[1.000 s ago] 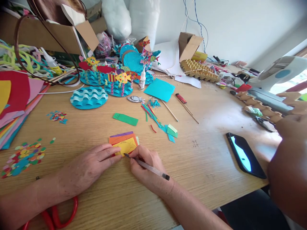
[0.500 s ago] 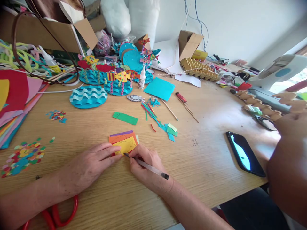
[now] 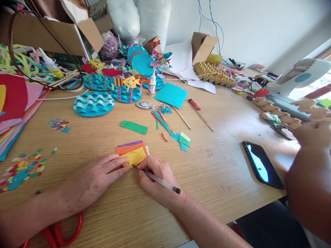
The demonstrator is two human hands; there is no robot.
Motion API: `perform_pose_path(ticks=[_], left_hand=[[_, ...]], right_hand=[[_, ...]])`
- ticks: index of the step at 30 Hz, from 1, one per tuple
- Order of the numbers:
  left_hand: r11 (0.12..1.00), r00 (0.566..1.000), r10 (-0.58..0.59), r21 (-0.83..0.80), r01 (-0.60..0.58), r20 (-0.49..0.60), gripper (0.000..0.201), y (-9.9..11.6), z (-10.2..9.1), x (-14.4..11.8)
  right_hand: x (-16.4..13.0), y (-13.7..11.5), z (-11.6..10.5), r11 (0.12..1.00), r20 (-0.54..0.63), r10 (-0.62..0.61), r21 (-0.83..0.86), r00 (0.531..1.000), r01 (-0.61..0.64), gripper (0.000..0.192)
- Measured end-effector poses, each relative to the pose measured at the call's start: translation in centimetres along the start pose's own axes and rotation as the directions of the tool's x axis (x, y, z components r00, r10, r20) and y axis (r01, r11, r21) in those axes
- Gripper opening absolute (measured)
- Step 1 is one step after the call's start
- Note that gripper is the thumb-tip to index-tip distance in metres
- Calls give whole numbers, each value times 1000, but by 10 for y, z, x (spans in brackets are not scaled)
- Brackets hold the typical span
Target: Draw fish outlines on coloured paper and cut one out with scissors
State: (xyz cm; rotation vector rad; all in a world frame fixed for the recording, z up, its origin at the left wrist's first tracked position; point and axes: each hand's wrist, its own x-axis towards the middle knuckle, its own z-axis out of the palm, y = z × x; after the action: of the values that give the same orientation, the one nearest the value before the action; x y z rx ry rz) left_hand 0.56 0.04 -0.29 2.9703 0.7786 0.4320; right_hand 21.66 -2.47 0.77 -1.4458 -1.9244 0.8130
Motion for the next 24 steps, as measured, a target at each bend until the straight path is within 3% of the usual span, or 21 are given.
perform_pose_path(ticks=[24], left_hand=[[1000, 1000, 0, -5, 0, -22, 38, -2, 1, 1]], right_hand=[[-2, -1, -1, 997, -88, 25, -72, 996, -31, 9]])
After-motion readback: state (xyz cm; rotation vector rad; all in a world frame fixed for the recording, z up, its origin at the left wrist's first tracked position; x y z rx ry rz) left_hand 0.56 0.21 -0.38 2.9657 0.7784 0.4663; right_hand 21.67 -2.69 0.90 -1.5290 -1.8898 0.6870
